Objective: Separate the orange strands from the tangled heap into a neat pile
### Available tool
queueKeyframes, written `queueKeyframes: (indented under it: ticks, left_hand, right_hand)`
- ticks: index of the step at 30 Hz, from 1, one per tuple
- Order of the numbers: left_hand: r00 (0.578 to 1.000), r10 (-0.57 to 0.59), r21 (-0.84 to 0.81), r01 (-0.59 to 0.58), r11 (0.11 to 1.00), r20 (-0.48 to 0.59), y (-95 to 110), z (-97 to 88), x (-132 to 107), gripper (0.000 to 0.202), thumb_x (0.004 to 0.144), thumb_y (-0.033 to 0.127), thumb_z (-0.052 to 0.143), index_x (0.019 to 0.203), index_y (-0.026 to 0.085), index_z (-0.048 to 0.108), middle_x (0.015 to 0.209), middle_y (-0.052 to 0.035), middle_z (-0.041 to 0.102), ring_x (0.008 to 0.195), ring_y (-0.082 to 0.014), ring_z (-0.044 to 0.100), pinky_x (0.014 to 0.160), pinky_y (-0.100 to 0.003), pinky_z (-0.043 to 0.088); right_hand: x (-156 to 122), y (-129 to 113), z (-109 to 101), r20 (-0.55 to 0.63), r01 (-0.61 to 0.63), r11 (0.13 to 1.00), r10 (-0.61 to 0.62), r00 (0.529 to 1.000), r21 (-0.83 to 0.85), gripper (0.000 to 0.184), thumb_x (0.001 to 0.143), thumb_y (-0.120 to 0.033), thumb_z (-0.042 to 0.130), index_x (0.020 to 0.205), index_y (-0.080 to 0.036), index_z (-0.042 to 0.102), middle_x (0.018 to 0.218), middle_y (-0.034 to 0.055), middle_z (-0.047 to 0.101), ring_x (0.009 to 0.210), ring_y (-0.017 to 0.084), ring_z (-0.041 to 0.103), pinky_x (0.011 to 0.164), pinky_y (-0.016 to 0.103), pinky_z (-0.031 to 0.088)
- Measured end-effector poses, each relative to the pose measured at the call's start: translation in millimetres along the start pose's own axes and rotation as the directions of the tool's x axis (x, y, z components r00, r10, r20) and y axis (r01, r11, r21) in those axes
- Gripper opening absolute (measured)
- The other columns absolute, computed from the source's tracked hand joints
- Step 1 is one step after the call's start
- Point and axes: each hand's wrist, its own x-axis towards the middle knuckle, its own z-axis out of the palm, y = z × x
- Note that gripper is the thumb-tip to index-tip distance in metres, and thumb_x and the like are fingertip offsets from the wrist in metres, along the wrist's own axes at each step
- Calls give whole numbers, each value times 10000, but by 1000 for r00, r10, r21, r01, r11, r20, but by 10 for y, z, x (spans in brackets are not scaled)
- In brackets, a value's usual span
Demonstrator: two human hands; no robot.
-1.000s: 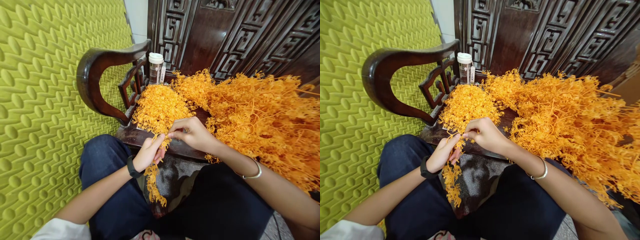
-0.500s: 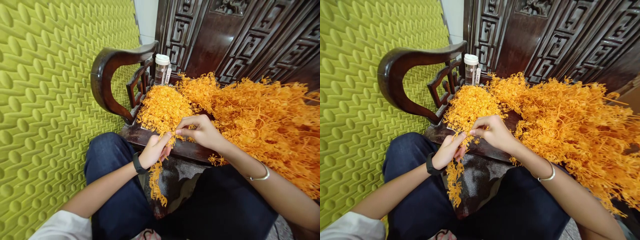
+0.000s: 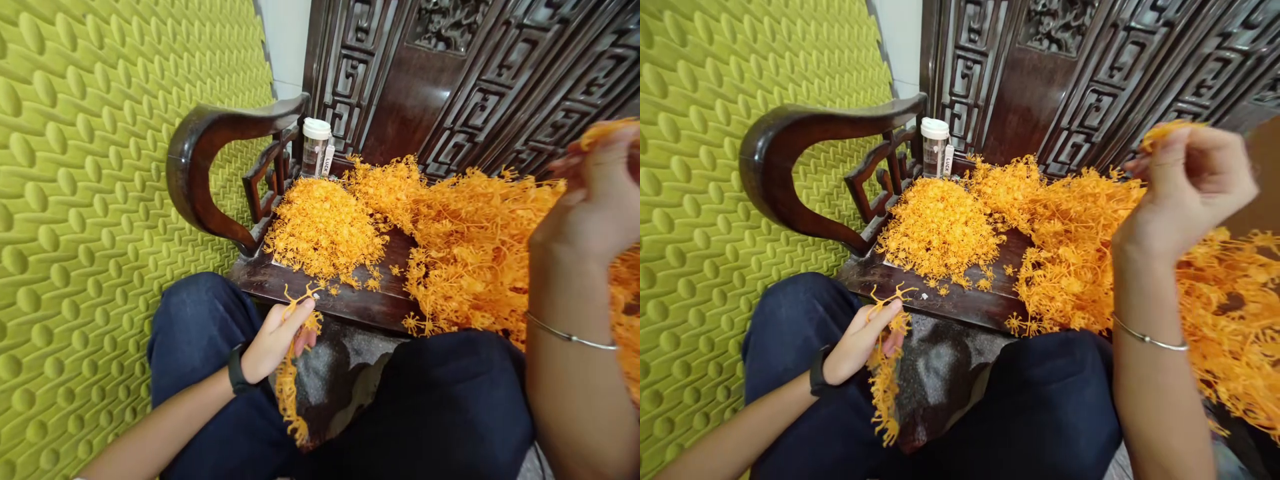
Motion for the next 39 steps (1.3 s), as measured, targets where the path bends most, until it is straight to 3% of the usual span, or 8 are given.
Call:
queueKeyframes:
  ticks: [2, 5, 8, 13, 21, 26, 33, 39]
  left_hand:
    - [994, -43, -132, 55, 990, 98, 26, 55, 73, 503, 836, 473, 421, 481, 140, 548, 401, -1, 484, 348, -84, 428, 437, -227, 358]
    - [964, -108, -305, 182, 935, 243, -2, 83, 190, 479, 874, 458, 340, 621, 135, 586, 454, 0, 494, 383, -102, 469, 451, -230, 376]
    - [947, -127, -394, 242, 887, 296, -70, 58, 271, 494, 891, 466, 283, 759, 123, 614, 552, -19, 544, 464, -118, 531, 511, -239, 415]
    - [971, -132, -443, 209, 872, 199, -82, 41, 315, 494, 886, 493, 287, 905, 117, 607, 756, -63, 612, 580, -134, 578, 618, -267, 454]
    - [989, -97, -420, 136, 897, 113, -112, 79, 301, 531, 850, 577, 303, 992, 139, 567, 846, -70, 622, 597, -133, 573, 662, -297, 446]
    - [997, -34, -217, 47, 975, 63, -135, 157, 250, 531, 832, 604, 312, 926, 158, 585, 665, -24, 592, 619, -158, 556, 693, -310, 421]
    - [987, 142, -15, -142, 990, 79, -244, 179, 256, 503, 840, 593, 294, 735, 174, 552, 691, -29, 582, 663, -162, 524, 708, -306, 413]
    - [992, 100, 32, -103, 994, 70, -267, 152, 258, 553, 829, 610, 290, 700, 162, 587, 670, -38, 600, 629, -163, 514, 679, -302, 412]
  right_hand:
    - [-181, 121, 87, 67, 129, 991, -128, 990, -20, 83, 756, -233, 602, 696, -176, 609, 678, 0, 588, 502, 62, 486, 479, 233, 368]
    - [-494, 368, 336, 332, -81, 978, 142, 933, -190, 90, 789, -196, 556, 779, -127, 613, 522, -26, 477, 401, 60, 431, 409, 217, 339]
    - [-688, 591, 534, 593, -343, 872, 488, 640, -348, 415, 758, -31, 476, 1157, -137, 515, 708, 19, 577, 533, 85, 564, 548, 248, 461]
    - [-884, 649, 500, 837, -333, 818, 532, 127, -470, 692, 702, -80, 567, 1344, -198, 338, 1035, 107, 601, 742, 146, 621, 745, 339, 497]
    - [-1222, 4, 411, 951, -142, 942, 292, -98, -304, 314, 828, -400, 498, 811, -119, 636, 739, 36, 625, 653, 101, 527, 626, 251, 401]
    - [-1455, -298, 365, 910, -257, 924, 173, -376, -282, 410, 828, -496, 468, 745, -124, 617, 660, 10, 586, 569, 67, 462, 562, 223, 343]
    - [-1772, -234, 361, 875, -577, 665, 282, -394, -474, 409, 730, -542, 571, 697, -144, 485, 606, 13, 592, 557, 93, 563, 576, 241, 447]
    - [-1692, -256, 384, 888, -612, 670, 166, -429, -420, 357, 723, -461, 613, 638, -139, 486, 653, 10, 601, 618, 85, 571, 644, 245, 463]
